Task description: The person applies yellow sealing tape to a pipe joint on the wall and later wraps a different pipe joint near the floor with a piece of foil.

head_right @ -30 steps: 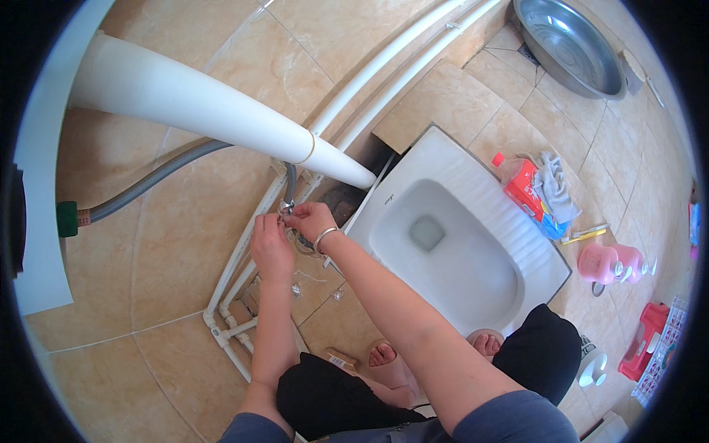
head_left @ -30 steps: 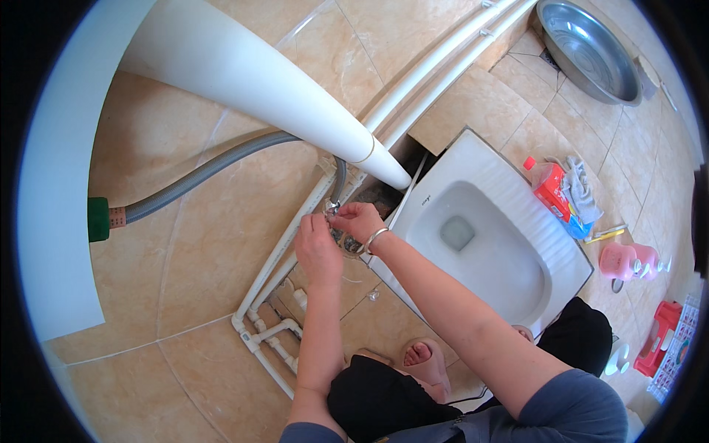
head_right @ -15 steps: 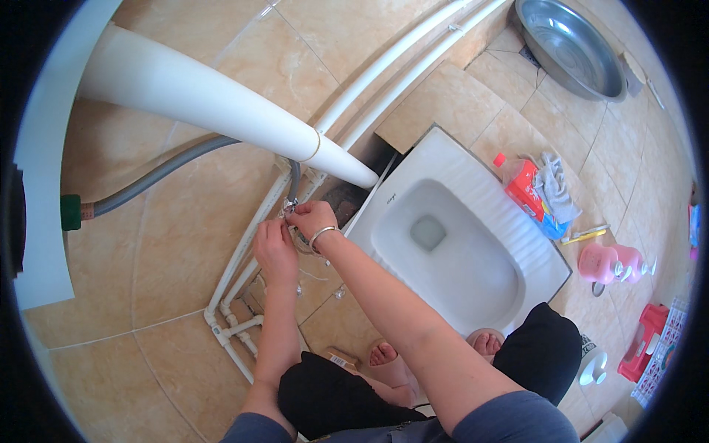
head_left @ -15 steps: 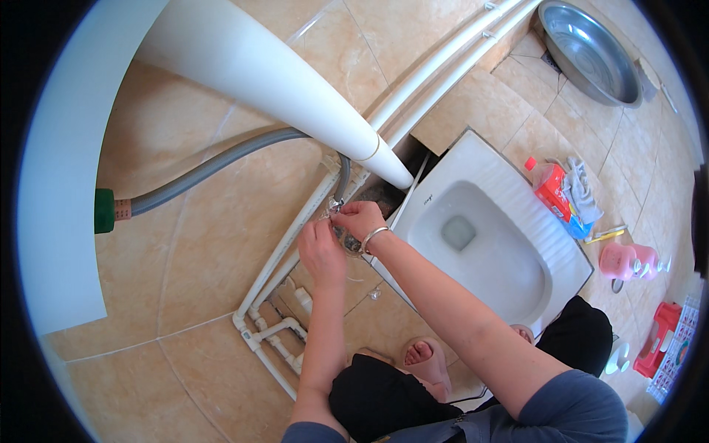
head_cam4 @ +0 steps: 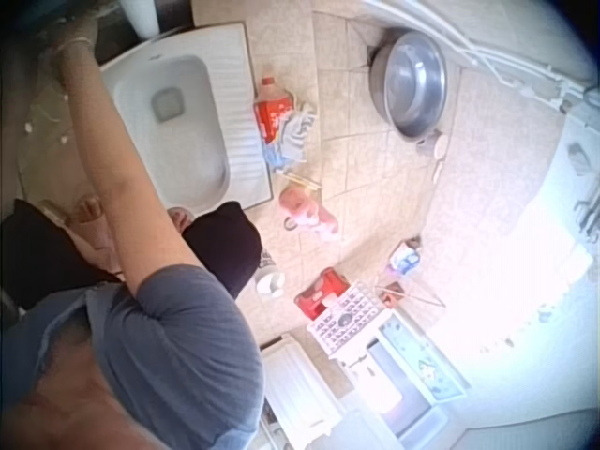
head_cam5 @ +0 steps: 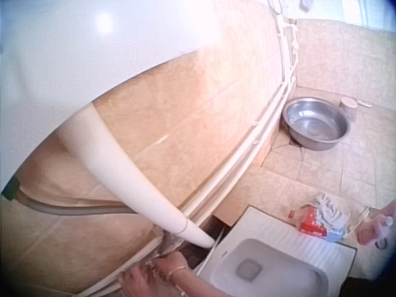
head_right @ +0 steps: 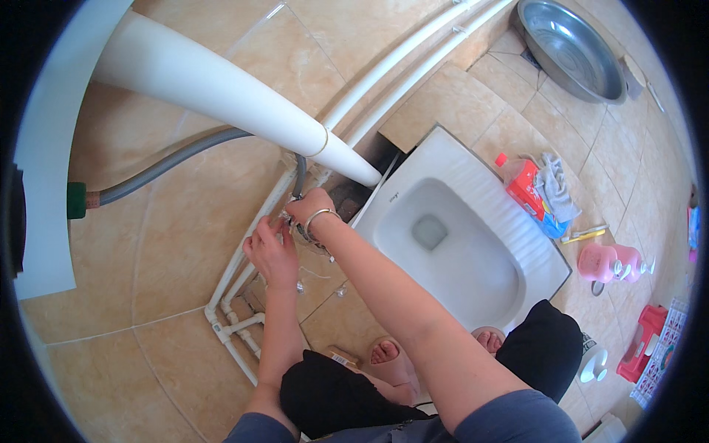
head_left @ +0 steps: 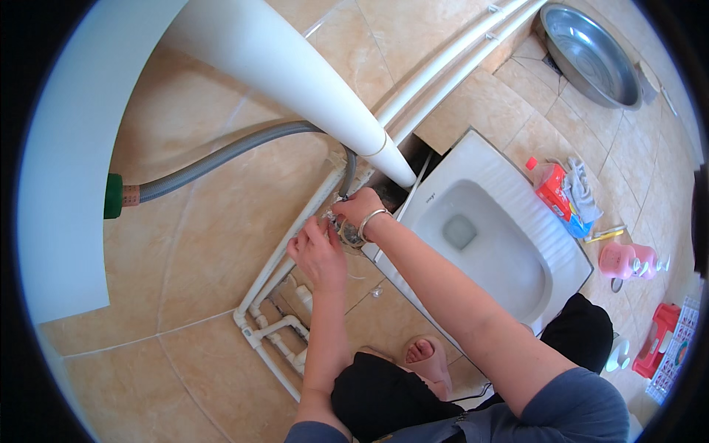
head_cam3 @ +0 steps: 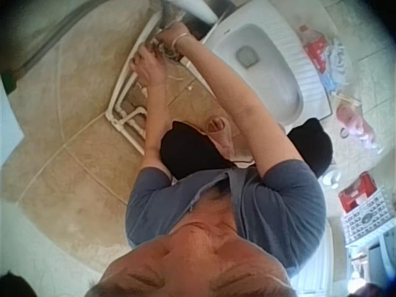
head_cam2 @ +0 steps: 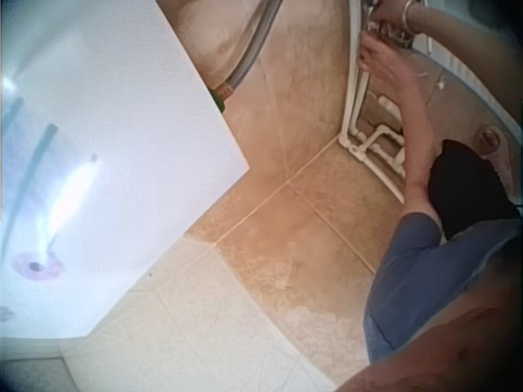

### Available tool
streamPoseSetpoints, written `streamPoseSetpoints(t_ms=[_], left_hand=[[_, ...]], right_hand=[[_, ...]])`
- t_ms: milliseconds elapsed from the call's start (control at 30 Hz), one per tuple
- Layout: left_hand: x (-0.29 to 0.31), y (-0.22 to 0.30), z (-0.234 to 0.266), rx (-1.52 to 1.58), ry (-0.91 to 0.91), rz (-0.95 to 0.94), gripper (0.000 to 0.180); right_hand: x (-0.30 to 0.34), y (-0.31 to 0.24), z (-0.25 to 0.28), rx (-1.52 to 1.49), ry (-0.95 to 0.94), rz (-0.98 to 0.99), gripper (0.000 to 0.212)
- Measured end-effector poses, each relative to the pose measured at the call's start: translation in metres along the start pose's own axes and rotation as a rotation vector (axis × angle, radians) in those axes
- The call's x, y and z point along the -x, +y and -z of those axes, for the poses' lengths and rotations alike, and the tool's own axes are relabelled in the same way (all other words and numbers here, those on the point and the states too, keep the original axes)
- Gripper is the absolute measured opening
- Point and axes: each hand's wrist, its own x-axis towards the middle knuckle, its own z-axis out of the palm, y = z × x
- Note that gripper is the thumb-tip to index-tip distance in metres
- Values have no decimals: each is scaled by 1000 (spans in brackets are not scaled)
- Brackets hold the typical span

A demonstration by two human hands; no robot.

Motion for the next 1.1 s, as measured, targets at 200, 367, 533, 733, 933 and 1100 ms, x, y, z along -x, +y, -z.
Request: streamPoseSetpoints(t_ms=[200, 367, 533, 733, 933, 1100], left_hand=[[4, 6, -6, -77, -30, -81, 27], [3, 8, -12, -79, -10, -56, 20], [-6, -4, -2, 42, 8, -56, 14], [-7, -8, 3, -113, -35, -17, 20], [-9, 2, 6, -183, -149, -5, 24], [-2, -3, -1, -133, -21, -94, 21]], right_hand=[[11, -6, 3, -327, -97, -171, 17], [14, 0, 12, -424, -218, -154, 15], [9, 20, 6, -326, -159, 9, 31], [-18, 51, -14, -300, -14, 146, 24], [-34, 57, -21, -325, 58, 183, 22], [-36, 49, -20, -247, 67, 211, 22]])
